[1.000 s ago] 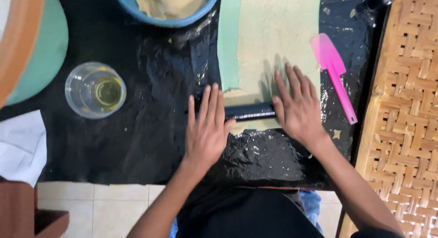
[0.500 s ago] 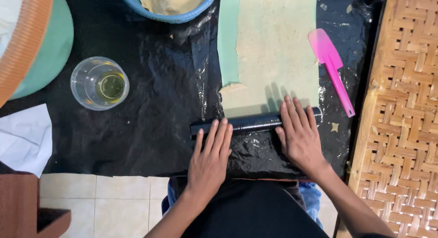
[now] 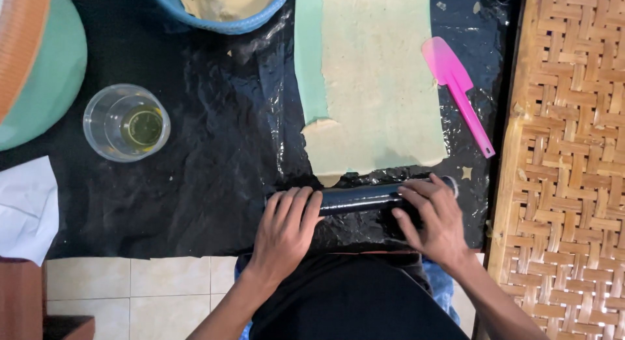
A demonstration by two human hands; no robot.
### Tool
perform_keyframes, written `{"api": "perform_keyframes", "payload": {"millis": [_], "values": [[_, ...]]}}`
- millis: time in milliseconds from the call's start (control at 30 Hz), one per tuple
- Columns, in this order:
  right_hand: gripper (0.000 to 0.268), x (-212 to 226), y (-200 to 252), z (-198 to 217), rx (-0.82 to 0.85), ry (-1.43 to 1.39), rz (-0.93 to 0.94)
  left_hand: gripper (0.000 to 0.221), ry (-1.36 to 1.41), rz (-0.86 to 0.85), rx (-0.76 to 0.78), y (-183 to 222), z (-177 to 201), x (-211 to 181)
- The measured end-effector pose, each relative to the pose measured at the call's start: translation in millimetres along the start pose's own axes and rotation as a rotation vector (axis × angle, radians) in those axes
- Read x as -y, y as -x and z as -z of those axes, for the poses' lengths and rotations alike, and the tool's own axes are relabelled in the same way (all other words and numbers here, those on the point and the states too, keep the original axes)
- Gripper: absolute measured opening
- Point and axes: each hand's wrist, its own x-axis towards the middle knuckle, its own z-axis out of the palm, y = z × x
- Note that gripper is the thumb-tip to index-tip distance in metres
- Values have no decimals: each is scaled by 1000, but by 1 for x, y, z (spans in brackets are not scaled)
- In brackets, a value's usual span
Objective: Rolling out dough and cutting small pieces for traditional crackers.
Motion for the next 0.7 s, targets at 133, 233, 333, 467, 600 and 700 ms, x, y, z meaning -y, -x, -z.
{"api": "perform_keyframes", "payload": {"millis": [133, 233, 333, 467, 600, 700], "values": [[35, -19, -23, 5, -57, -3, 45, 43, 34, -18, -47, -33, 6, 7], [32, -27, -56, 5, -9, 57, -51, 46, 26, -6, -25, -60, -5, 23], [29, -36, -78, -3, 45, 107, -103, 56, 2, 21, 93, -74, -19, 34], [43, -36, -82, -17, 174, 210, -98, 64, -16, 80, 153, -74, -24, 29], [56, -29, -62, -20, 174, 242, -82, 65, -46, 83, 115, -56, -24, 15], [59, -25, -46, -20, 207, 216, -111, 64, -38, 120, 196, -44, -24, 4]]}}
